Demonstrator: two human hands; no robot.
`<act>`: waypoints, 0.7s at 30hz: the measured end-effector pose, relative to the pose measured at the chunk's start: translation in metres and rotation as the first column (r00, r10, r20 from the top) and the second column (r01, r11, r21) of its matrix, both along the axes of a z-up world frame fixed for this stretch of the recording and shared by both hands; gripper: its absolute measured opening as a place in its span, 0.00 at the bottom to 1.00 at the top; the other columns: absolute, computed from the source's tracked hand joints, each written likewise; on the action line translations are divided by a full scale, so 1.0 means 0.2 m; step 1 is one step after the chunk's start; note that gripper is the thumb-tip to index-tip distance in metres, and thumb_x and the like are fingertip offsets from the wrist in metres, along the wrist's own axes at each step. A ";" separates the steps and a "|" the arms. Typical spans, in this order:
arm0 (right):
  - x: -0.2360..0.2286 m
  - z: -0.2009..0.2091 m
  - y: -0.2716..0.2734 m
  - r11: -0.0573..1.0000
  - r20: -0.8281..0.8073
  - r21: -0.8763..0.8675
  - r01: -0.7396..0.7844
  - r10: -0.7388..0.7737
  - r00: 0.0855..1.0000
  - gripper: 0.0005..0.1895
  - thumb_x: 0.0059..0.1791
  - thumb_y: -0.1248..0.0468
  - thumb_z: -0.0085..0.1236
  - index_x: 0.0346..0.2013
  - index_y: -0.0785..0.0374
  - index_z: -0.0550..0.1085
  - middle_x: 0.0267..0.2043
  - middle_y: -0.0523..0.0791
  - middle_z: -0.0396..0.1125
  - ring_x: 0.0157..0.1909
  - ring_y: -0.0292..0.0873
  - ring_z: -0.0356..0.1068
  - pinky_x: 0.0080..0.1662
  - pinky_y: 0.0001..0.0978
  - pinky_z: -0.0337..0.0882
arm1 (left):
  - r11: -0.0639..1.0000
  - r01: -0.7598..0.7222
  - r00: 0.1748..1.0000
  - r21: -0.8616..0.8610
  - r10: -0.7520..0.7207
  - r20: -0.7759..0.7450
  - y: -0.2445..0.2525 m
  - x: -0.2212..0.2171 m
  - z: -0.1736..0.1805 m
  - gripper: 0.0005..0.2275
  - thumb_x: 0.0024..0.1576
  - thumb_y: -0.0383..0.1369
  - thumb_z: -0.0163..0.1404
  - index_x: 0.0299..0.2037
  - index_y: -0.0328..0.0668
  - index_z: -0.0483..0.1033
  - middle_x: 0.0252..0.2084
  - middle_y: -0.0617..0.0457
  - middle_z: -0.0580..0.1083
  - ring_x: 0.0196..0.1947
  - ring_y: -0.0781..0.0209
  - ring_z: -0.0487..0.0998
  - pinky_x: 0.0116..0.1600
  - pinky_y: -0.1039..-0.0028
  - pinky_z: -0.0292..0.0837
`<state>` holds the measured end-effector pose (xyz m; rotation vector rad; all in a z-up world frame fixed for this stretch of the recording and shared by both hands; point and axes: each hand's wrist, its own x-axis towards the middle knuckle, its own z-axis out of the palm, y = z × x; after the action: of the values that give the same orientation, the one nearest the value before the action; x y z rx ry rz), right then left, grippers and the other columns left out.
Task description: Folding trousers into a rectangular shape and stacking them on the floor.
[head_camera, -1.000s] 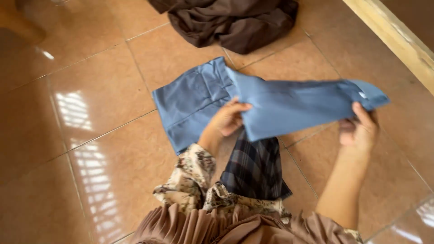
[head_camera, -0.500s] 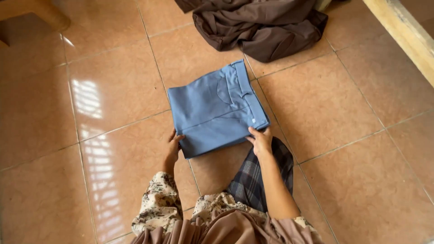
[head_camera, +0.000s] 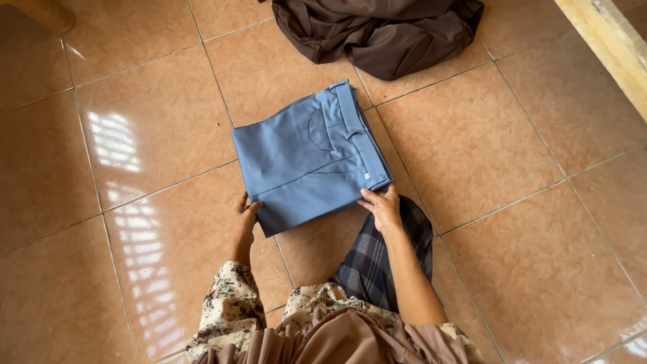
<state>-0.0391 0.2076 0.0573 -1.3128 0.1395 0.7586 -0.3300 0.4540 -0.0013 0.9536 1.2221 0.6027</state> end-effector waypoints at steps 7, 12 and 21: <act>0.05 0.46 -0.11 0.909 0.390 -0.415 -0.023 0.201 0.898 0.39 0.46 0.68 0.64 0.71 0.53 0.62 0.45 0.58 0.69 0.46 0.56 0.75 0.43 0.47 0.79 | 0.792 0.116 0.896 0.599 0.177 -0.408 -0.04 0.28 0.55 0.25 0.59 0.41 0.54 0.67 0.55 0.68 0.60 0.34 0.70 0.60 0.33 0.72 0.59 0.44 0.69; 0.02 0.59 -0.02 0.577 0.632 -0.772 0.268 0.743 0.220 0.28 0.58 0.43 0.43 0.71 0.46 0.62 0.75 0.53 0.52 0.76 0.58 0.47 0.67 0.64 0.49 | 0.321 0.539 0.721 0.779 0.302 -0.624 -0.16 0.69 0.62 0.26 0.58 0.44 0.52 0.69 0.61 0.66 0.70 0.45 0.64 0.71 0.42 0.59 0.71 0.47 0.43; 0.02 0.44 -0.04 0.482 0.527 -0.830 0.279 0.843 0.111 0.36 0.57 0.43 0.42 0.77 0.46 0.49 0.81 0.53 0.36 0.80 0.59 0.31 0.70 0.71 0.32 | 0.214 0.660 0.715 0.721 0.117 -0.689 -0.48 0.99 0.57 0.26 0.58 0.48 0.47 0.68 0.60 0.64 0.72 0.42 0.60 0.74 0.37 0.54 0.72 0.38 0.38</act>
<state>-0.0358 0.1997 0.1447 -2.6539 -1.1691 -0.0676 -0.1323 0.3577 0.1124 2.6427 1.0716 0.7300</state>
